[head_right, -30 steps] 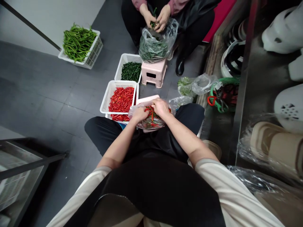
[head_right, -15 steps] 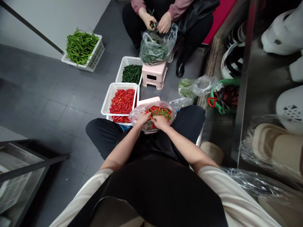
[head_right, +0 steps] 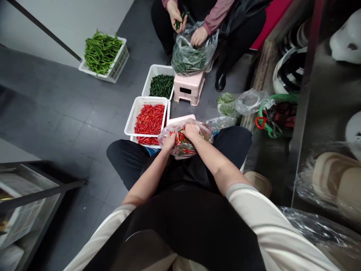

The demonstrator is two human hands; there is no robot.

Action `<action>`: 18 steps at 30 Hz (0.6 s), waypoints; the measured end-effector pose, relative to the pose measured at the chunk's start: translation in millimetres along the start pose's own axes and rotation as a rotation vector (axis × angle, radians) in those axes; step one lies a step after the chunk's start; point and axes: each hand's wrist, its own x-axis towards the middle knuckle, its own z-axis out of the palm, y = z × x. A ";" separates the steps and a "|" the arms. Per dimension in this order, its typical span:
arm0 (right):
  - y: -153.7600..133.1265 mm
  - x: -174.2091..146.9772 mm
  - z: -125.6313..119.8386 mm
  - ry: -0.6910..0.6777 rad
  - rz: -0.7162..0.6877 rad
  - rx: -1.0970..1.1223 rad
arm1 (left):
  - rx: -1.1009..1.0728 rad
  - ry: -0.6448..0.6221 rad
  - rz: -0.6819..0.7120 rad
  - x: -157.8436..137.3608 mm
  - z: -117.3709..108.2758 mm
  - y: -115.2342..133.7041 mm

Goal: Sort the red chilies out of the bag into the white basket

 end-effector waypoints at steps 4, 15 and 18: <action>0.6 11.0 1.9 -0.069 -0.014 -0.005 | -0.121 -0.090 -0.036 -7.1 -0.2 7.1; 55.0 -39.0 -38.8 -0.125 -0.245 0.616 | -0.427 -0.220 0.056 -21.6 9.8 13.8; 52.7 -47.3 -37.6 -0.211 -0.225 0.866 | -0.749 -0.298 0.017 -20.2 18.4 27.3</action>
